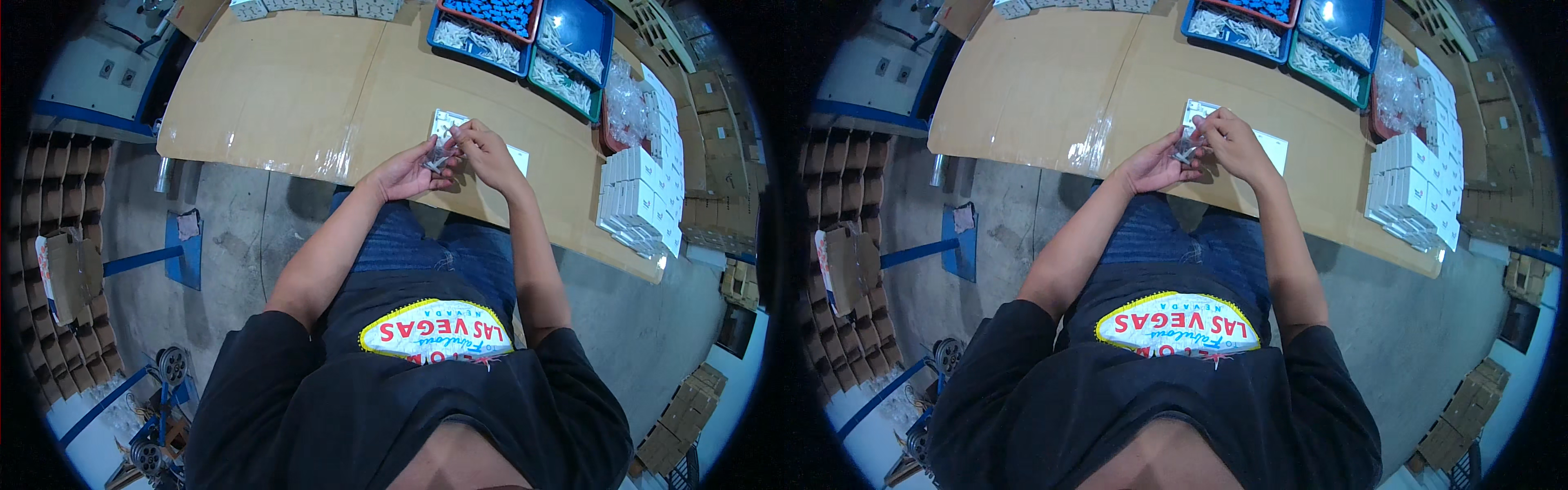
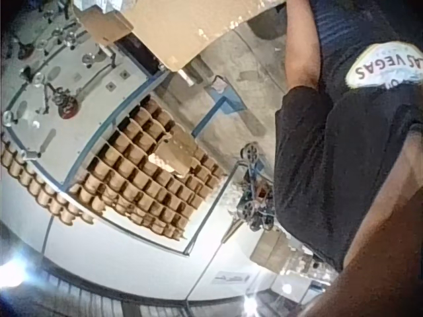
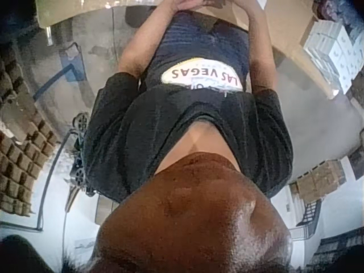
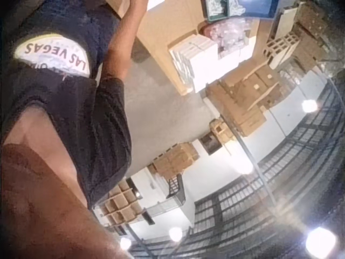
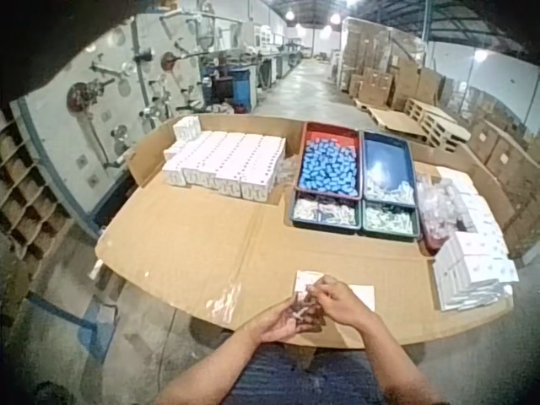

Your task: Assembling internal electronic parts into a plastic housing and packaging the finished items into small white boxes.

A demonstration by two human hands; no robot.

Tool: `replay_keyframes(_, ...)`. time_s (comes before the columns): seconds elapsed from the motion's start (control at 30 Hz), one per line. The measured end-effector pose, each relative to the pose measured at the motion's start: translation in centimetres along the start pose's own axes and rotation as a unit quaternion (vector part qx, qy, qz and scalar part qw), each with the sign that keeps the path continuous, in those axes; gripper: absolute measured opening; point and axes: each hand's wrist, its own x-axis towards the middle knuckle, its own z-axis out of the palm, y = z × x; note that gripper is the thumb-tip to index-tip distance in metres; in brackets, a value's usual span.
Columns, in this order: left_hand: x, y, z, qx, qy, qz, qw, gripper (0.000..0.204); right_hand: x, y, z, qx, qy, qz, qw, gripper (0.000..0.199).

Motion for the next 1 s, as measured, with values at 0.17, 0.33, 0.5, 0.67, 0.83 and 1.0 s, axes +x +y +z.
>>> replay_keyframes(0.17,0.2,-0.1,-0.6,0.016,0.013,-0.007,1.0,0.043,-0.1,-0.2,-0.1,-0.156,-0.048,-0.007,0.987,0.038)
replay_keyframes(0.33,0.3,-0.2,-1.4,0.027,-0.008,-0.022,0.999,0.04,0.4,0.0,-0.3,-0.169,-0.097,-0.008,0.981,0.04)
replay_keyframes(0.5,0.1,-0.3,-0.3,0.061,0.047,-0.014,0.997,0.038,0.5,0.5,-0.4,-0.17,-0.136,-0.029,0.976,0.034)
replay_keyframes(0.67,0.0,-0.3,-1.1,0.061,0.02,-0.017,0.998,0.037,0.5,0.7,-0.4,-0.098,-0.163,-0.027,0.981,0.037)
replay_keyframes(0.83,0.1,-0.3,-0.8,0.059,0.021,-0.009,0.998,0.035,0.5,1.5,-0.1,-0.008,-0.147,0.026,0.989,0.037)
replay_keyframes(1.0,0.0,-0.3,-1.7,0.061,0.018,-0.022,0.998,0.038,0.4,-0.2,0.0,-0.052,-0.138,0.074,0.986,0.037)
